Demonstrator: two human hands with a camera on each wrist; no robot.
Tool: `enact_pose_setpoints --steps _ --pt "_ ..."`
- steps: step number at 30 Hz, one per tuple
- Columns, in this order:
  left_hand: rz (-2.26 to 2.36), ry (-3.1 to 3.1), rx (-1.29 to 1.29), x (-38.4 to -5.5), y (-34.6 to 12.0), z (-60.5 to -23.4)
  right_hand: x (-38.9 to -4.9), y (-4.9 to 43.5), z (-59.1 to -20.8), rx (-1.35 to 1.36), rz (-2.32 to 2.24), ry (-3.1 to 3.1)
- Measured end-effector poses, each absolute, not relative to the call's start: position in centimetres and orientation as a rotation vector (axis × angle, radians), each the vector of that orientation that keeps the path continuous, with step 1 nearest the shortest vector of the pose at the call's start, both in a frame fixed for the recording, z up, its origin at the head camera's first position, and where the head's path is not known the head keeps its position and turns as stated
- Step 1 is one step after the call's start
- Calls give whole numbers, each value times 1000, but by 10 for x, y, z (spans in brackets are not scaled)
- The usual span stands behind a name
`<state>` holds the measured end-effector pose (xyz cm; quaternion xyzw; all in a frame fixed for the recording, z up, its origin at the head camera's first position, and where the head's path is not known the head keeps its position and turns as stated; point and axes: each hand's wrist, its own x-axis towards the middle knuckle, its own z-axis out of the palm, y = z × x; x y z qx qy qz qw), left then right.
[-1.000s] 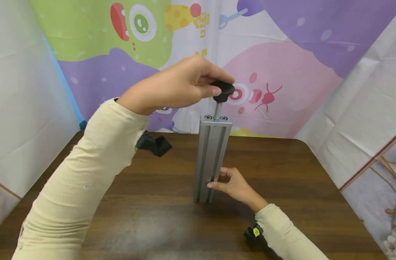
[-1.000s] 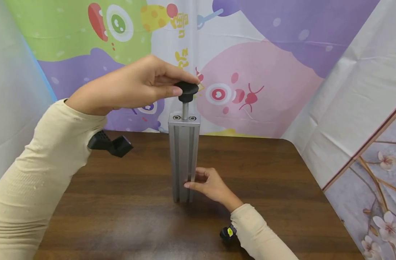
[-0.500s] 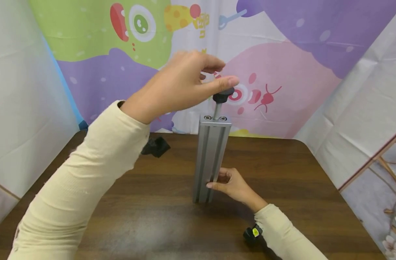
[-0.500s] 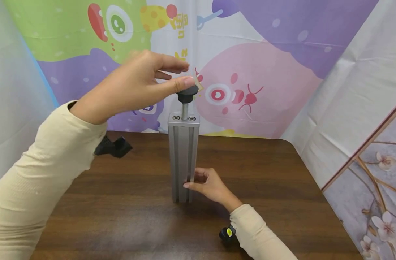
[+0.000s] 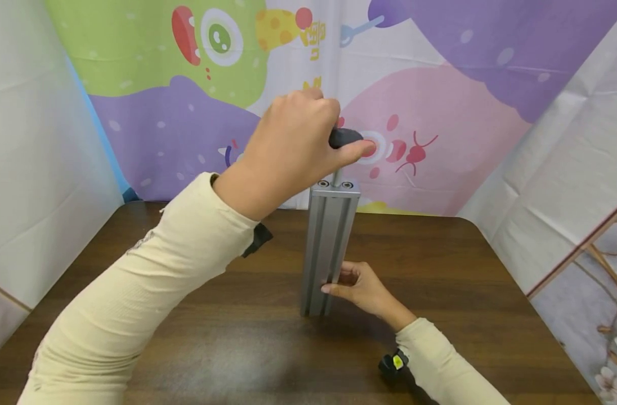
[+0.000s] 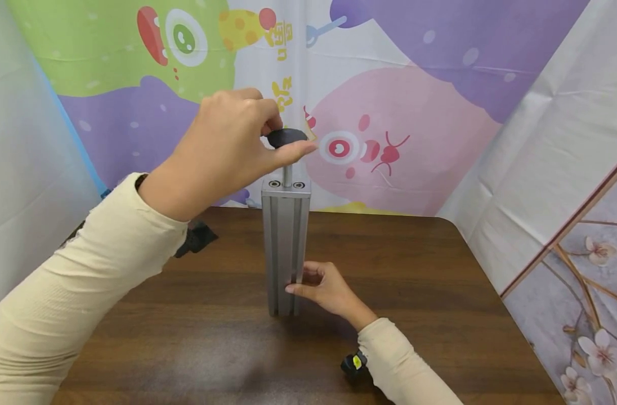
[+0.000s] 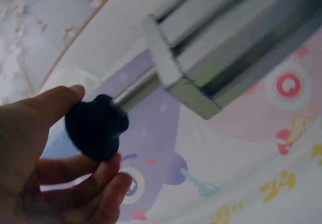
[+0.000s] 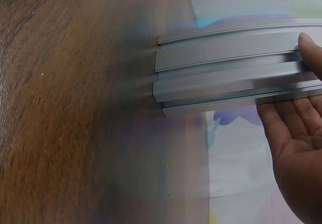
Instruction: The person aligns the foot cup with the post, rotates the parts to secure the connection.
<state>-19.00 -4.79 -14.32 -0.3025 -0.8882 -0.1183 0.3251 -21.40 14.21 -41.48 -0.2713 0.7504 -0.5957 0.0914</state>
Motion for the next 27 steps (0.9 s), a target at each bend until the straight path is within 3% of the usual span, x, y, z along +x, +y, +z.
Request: enact_pose_setpoints --steps 9,14,22,27 --pt "-1072 -2568 -1220 -209 -72 -133 -214 142 -415 -793 -1751 2270" --pt "-1422 -2614 -1327 -214 -80 -132 -213 142 -415 -793 -1746 2278" --pt "-1401 -2643 -1343 -215 -80 -130 -214 143 -417 -794 -1736 2298" --pt "-891 -2610 -1204 -209 -74 -130 -214 143 -417 -811 -1738 2282"
